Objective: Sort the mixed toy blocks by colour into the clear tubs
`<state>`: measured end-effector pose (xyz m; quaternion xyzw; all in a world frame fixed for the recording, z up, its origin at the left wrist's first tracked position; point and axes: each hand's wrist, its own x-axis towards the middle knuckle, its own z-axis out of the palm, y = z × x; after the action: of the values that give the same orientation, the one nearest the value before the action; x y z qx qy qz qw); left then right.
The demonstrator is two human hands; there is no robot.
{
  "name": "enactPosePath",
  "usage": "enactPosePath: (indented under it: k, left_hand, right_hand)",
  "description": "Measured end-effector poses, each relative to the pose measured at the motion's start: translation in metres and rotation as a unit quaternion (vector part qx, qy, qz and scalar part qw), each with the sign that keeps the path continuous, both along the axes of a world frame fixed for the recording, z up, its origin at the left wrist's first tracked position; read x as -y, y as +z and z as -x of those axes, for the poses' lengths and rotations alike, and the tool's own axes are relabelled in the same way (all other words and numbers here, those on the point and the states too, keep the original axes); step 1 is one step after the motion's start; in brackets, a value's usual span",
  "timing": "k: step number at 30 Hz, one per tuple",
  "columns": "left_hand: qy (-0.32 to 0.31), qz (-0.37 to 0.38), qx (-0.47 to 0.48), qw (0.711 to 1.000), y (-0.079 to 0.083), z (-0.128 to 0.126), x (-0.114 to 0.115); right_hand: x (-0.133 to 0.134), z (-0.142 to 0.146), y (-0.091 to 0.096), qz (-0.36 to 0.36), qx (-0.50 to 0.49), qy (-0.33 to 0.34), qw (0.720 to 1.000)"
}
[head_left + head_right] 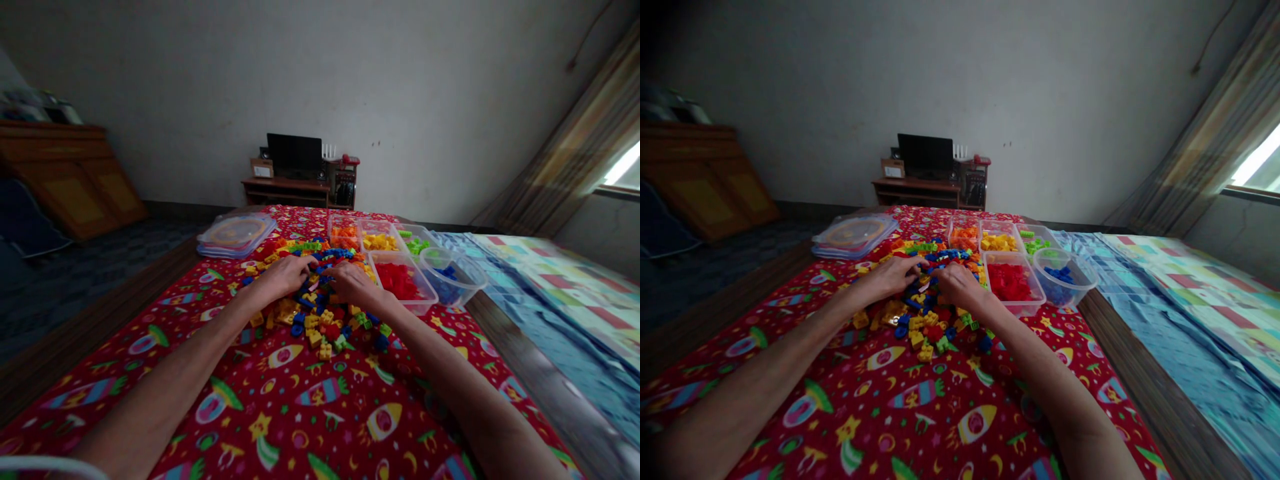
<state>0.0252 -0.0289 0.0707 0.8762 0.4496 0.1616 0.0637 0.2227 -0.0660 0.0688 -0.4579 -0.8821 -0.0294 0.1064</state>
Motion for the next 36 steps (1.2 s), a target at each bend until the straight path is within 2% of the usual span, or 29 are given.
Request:
enactPosePath:
  k: [4, 9, 15, 19, 21, 24, 27, 29, 32, 34, 36]
  left_hand:
    - [0.006, 0.034, 0.137, 0.990, 0.002, -0.003, -0.004]
    - [0.014, 0.099, 0.291, 0.952, 0.002, -0.011, -0.006]
    - [-0.020, 0.189, 0.348, 0.918, 0.004, -0.018, 0.002]
    - [-0.023, 0.205, 0.349, 0.914, 0.006, -0.014, 0.002]
    - [-0.017, 0.172, 0.305, 0.937, 0.011, -0.006, -0.001]
    - [-0.029, 0.131, 0.145, 0.980, 0.022, 0.008, -0.001]
    - [-0.052, 0.144, -0.051, 0.987, 0.031, 0.014, 0.007]
    - [-0.050, 0.131, -0.138, 0.980, 0.033, 0.010, 0.016]
    - [-0.023, 0.072, -0.221, 0.972, 0.029, -0.005, 0.029]
    - [0.003, 0.046, -0.261, 0.964, 0.026, -0.013, 0.035]
    - [0.017, 0.038, -0.273, 0.961, 0.022, -0.017, 0.036]
  right_hand:
    - [0.003, -0.003, 0.011, -0.014, -0.054, -0.029, 0.998]
    - [0.009, -0.001, 0.018, -0.007, -0.123, -0.006, 0.992]
    - [0.015, 0.003, 0.020, -0.003, -0.146, 0.032, 0.989]
    - [0.010, -0.007, 0.023, -0.047, -0.139, 0.008, 0.989]
    - [0.005, -0.021, 0.030, -0.094, -0.140, -0.033, 0.985]
    - [-0.001, -0.055, 0.046, -0.190, -0.152, -0.126, 0.962]
    - [0.001, -0.101, 0.064, -0.234, -0.139, -0.264, 0.925]
    - [0.006, -0.132, 0.071, -0.217, -0.111, -0.337, 0.909]
    - [0.011, -0.169, 0.072, -0.109, -0.059, -0.417, 0.901]
    - [0.009, -0.184, 0.068, -0.049, -0.034, -0.436, 0.898]
    - [0.005, -0.189, 0.063, -0.024, -0.021, -0.435, 0.900]
